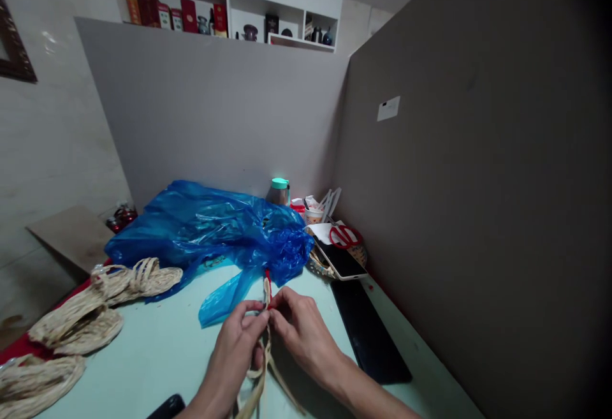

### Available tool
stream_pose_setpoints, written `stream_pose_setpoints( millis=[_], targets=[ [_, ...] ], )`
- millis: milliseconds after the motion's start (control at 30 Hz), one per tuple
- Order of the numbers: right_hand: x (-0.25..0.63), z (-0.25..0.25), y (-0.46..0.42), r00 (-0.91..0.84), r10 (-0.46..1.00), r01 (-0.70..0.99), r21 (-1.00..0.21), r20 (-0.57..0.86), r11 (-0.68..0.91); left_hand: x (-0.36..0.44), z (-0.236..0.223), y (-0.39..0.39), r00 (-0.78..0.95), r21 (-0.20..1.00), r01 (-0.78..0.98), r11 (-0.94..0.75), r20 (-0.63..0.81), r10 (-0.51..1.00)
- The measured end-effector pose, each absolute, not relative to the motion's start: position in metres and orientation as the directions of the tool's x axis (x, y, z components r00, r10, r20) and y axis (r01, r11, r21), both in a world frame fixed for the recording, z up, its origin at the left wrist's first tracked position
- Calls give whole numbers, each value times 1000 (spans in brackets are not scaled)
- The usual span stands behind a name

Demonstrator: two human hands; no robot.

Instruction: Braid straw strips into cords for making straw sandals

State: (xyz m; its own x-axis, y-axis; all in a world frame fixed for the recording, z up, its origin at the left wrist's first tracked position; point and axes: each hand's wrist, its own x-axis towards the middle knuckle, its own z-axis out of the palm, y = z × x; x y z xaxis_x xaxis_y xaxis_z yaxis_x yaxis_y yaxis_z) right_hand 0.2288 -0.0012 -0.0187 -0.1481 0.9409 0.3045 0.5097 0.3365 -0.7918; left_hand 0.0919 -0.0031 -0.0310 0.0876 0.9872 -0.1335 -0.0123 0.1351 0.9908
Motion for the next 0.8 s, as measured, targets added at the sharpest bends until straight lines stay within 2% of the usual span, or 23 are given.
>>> stream_pose_setpoints(
  millis=[67,200,367,633,800],
  targets=[
    [231,-15,-3,-178,937,464,-814,300,349,90,-29,0,125,973,-68,221,-211,969],
    [234,-8,-5,-206,938,470,-812,280,346,86,-24,4,184,953,-98,287,-266,946],
    [240,-2,-4,-264,910,656,-632,321,413,84,-21,6,292,943,-82,322,-286,913],
    [254,11,-7,-376,916,840,-366,137,400,88,-19,5,273,945,-90,314,-280,920],
    [256,7,-6,-381,919,872,-290,104,394,91,-25,3,230,953,-95,288,-260,938]
  ],
)
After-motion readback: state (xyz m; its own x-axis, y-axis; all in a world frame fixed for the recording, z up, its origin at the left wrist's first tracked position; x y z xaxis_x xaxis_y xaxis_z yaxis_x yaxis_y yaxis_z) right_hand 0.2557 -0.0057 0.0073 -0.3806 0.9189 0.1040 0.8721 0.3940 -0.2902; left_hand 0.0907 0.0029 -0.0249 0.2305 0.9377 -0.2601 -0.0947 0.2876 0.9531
